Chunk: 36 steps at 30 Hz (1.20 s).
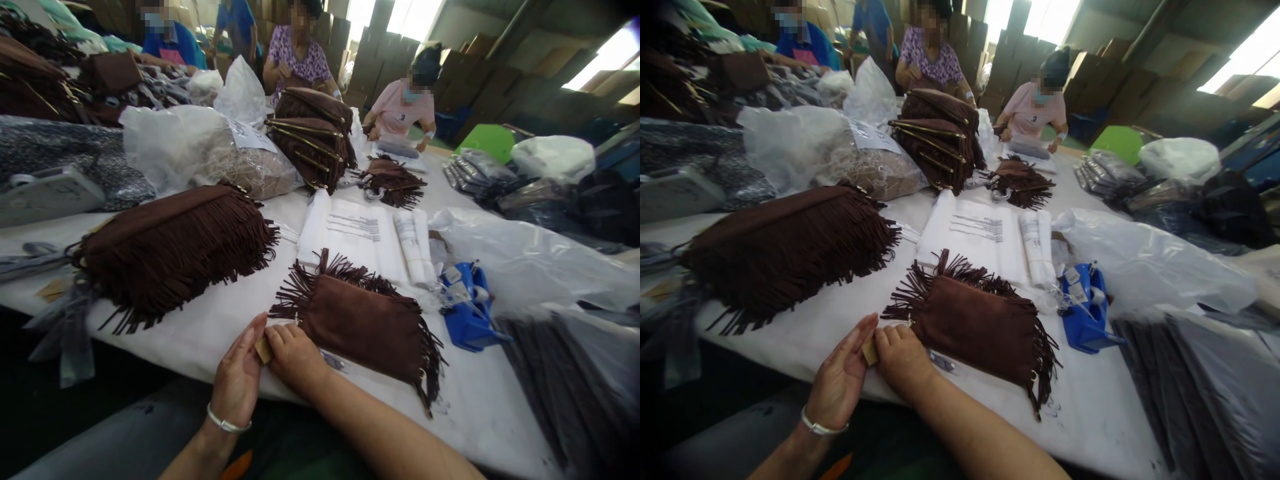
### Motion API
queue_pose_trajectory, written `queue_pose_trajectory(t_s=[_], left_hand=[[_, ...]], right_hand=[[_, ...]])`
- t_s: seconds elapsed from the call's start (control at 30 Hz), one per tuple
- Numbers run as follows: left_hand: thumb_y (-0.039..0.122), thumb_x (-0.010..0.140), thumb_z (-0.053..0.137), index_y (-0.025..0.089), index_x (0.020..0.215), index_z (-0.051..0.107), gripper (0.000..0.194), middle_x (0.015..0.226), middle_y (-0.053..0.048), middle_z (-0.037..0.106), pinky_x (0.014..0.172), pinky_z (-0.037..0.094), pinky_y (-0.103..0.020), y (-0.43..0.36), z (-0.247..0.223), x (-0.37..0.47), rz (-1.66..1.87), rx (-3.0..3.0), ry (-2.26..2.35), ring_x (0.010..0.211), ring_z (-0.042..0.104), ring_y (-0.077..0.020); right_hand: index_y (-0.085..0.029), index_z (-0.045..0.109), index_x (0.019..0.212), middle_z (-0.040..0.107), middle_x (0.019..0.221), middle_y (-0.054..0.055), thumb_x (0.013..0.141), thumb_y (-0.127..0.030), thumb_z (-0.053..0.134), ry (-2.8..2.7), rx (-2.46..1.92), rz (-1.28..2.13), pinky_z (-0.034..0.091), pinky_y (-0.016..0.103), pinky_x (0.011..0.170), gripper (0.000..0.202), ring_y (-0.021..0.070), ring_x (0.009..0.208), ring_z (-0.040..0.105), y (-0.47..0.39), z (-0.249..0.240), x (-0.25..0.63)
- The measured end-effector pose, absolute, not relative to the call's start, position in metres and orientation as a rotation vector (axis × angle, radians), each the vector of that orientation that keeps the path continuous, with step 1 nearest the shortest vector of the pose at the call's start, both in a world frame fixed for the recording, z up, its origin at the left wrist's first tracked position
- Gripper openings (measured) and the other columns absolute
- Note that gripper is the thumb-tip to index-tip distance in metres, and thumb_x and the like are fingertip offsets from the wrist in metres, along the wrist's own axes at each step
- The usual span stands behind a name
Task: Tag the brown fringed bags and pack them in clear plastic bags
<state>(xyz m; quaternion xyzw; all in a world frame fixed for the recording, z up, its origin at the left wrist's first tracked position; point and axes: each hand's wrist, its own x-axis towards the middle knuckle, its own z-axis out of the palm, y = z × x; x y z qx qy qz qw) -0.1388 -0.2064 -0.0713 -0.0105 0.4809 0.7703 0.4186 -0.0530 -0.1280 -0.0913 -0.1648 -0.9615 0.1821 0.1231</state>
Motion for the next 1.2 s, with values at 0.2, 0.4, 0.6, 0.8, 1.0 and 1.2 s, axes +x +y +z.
queue_pose_trajectory(t_s=[0.2, 0.4, 0.6, 0.8, 1.0, 1.2], left_hand=[[0.032, 0.080, 0.061, 0.017, 0.107, 0.065, 0.031, 0.121, -0.009, 0.062, 0.107, 0.036, -0.035, -0.213, -0.055, -0.142, 1.929, 0.018, 1.288, 0.121, 0.050, -0.0222], [0.035, 0.082, 0.060, 0.023, 0.112, 0.063, 0.033, 0.120, -0.007, 0.062, 0.104, 0.038, -0.040, -0.219, -0.063, -0.129, 1.419, 0.669, 1.719, 0.115, 0.053, -0.0247], [0.021, 0.087, 0.052, 0.031, 0.121, 0.058, 0.036, 0.122, -0.007, 0.061, 0.095, 0.045, -0.045, -0.215, -0.088, -0.097, 0.838, 1.985, 1.515, 0.108, 0.058, -0.0273], [0.018, 0.089, 0.047, 0.021, 0.103, 0.067, 0.025, 0.095, -0.012, 0.069, 0.088, 0.052, -0.039, -0.185, -0.092, -0.076, 1.004, 2.017, 1.497, 0.097, 0.063, -0.0248], [0.031, 0.082, 0.060, 0.026, 0.092, 0.069, 0.014, 0.099, -0.006, 0.068, 0.091, 0.051, -0.033, -0.212, -0.088, -0.092, 1.288, 1.299, 1.651, 0.095, 0.064, -0.0231], [0.052, 0.074, 0.065, 0.016, 0.103, 0.065, 0.047, 0.111, -0.013, 0.066, 0.099, 0.045, -0.043, -0.228, -0.082, -0.123, 1.340, 0.326, 1.505, 0.105, 0.062, -0.0296]], right_hand=[[-0.022, 0.064, 0.100, 0.067, 0.095, 0.003, 0.088, -0.026, 0.054, -2.355, -0.757, 0.939, 0.048, 0.030, 0.085, 0.016, 0.0169, 0.090, 0.060, -0.109, -0.058, -0.020], [-0.019, 0.062, 0.108, 0.062, 0.110, 0.009, 0.084, -0.029, 0.059, -2.011, -1.189, 0.775, 0.042, 0.041, 0.097, 0.025, 0.0233, 0.108, 0.053, -0.074, -0.054, 0.066], [-0.021, 0.038, 0.138, 0.039, 0.144, 0.008, 0.087, -0.035, 0.055, -2.476, -0.939, 0.624, 0.022, 0.046, 0.113, 0.055, 0.0233, 0.137, 0.025, -0.080, -0.062, 0.064], [-0.021, 0.036, 0.140, 0.030, 0.148, 0.011, 0.092, -0.051, 0.040, -2.828, -0.890, 0.750, 0.016, 0.054, 0.111, 0.057, 0.0264, 0.139, 0.016, -0.075, -0.049, 0.057], [-0.017, 0.019, 0.146, 0.012, 0.152, 0.015, 0.076, -0.048, 0.063, -2.908, -0.790, 0.640, 0.014, 0.058, 0.110, 0.088, 0.0335, 0.140, 0.006, -0.090, -0.057, 0.077], [-0.020, 0.023, 0.145, 0.020, 0.150, 0.012, 0.081, -0.015, 0.052, -2.762, -0.992, 0.239, 0.021, 0.061, 0.107, 0.071, 0.0359, 0.138, 0.015, -0.104, -0.096, 0.057]])
